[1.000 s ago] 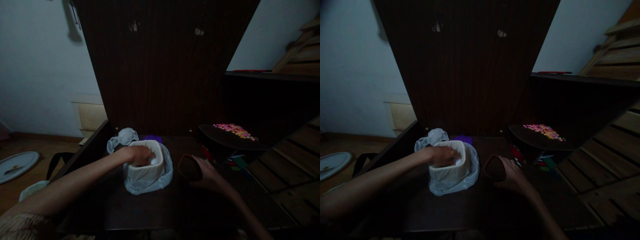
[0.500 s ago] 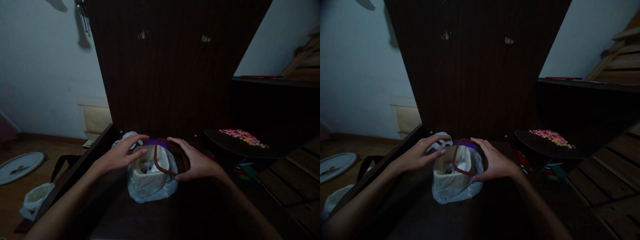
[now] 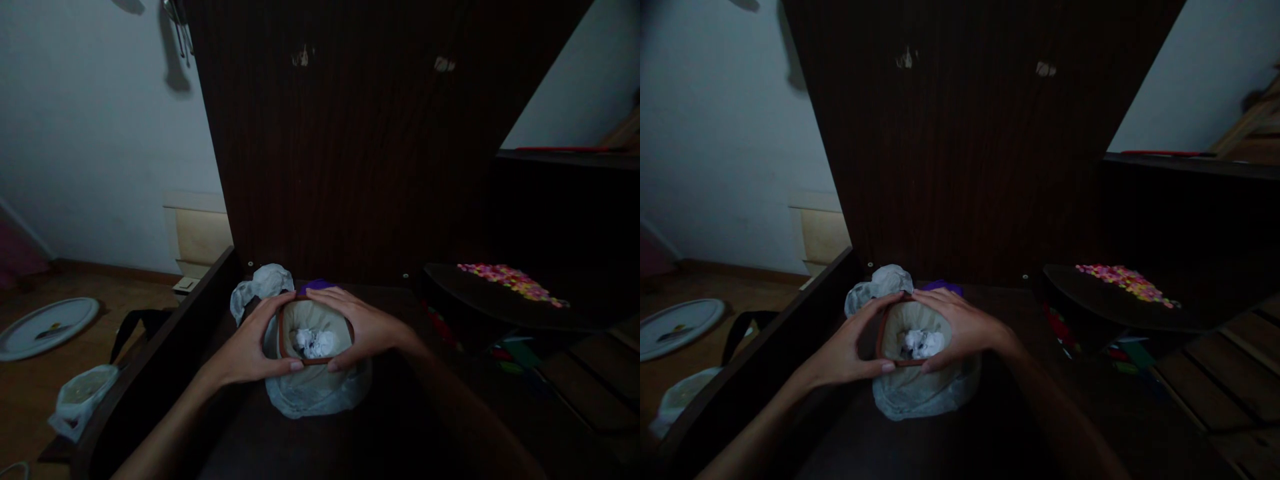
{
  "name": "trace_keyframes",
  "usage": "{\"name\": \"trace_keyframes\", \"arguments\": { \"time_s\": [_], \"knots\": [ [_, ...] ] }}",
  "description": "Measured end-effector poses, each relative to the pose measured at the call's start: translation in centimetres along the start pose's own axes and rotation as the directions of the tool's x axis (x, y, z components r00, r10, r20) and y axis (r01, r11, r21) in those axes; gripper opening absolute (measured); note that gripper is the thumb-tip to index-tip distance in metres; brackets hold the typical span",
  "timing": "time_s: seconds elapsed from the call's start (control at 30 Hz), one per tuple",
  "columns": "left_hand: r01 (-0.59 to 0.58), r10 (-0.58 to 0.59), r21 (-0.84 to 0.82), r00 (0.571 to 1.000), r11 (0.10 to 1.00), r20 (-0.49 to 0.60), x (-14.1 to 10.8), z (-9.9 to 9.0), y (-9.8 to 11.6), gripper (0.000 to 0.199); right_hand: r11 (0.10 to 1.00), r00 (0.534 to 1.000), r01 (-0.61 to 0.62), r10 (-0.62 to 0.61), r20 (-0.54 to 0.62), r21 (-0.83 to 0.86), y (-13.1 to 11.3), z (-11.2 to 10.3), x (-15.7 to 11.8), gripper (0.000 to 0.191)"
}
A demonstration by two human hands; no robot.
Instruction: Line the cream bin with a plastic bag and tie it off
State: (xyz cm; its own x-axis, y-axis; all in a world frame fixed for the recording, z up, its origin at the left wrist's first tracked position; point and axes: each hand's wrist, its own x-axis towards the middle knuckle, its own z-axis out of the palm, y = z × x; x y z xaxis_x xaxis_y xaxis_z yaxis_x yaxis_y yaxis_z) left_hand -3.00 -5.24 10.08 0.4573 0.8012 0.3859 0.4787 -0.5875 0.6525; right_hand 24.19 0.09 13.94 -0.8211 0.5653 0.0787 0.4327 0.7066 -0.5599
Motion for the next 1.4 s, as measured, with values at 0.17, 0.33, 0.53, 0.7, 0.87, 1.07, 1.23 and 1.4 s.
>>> {"name": "trace_keyframes", "arguments": {
  "time_s": [0.17, 0.33, 0.53, 0.7, 0.87, 1.07, 1.23, 1.4],
  "knots": [
    [0.008, -0.008, -0.012, 1.000, 1.000, -0.022, -0.3, 0.7, -0.8, 0.096, 0.987, 0.987, -0.145, 0.149, -0.062, 0.067, 0.7, 0.0, -1.8, 0.126],
    [-0.004, 0.004, -0.030, 1.000, 1.000, -0.005, -0.5, 1.1, -1.1, 0.096, 0.969, 0.970, -0.184, 0.206, -0.126, 0.166, 1.3, 1.0, -3.0, 0.127],
    [0.000, -0.001, -0.049, 1.000, 0.999, -0.023, -0.9, 1.7, -1.4, 0.098, 0.947, 0.960, -0.145, 0.204, -0.190, 0.286, 2.3, 2.9, -3.0, 0.129],
    [-0.035, 0.033, -0.053, 0.999, 0.998, -0.039, -1.1, 2.1, -1.9, 0.098, 0.947, 0.966, -0.132, 0.190, -0.178, 0.291, 2.6, 3.1, -3.2, 0.129],
    [-0.053, 0.047, -0.112, 0.997, 0.992, -0.056, -1.1, 2.6, -2.5, 0.099, 0.942, 0.967, -0.077, 0.150, -0.206, 0.328, 2.8, 3.4, -3.0, 0.127],
    [-0.011, 0.009, -0.210, 1.000, 0.978, -0.012, -1.1, 2.6, -2.9, 0.098, 0.927, 0.957, -0.080, 0.175, -0.233, 0.367, 3.3, 4.3, -3.4, 0.138],
    [0.101, -0.105, -0.227, 0.994, 0.969, -0.003, -3.5, 3.1, -3.3, 0.107, 0.933, 0.929, -0.234, 0.297, -0.221, 0.273, 4.4, 5.9, -5.5, 0.146],
    [0.284, -0.285, -0.032, 0.958, 0.958, -0.015, -6.8, 5.1, -5.2, 0.107, 0.923, 0.882, -0.352, 0.382, -0.274, 0.155, 6.1, 9.7, -7.6, 0.064]
  ]
}}
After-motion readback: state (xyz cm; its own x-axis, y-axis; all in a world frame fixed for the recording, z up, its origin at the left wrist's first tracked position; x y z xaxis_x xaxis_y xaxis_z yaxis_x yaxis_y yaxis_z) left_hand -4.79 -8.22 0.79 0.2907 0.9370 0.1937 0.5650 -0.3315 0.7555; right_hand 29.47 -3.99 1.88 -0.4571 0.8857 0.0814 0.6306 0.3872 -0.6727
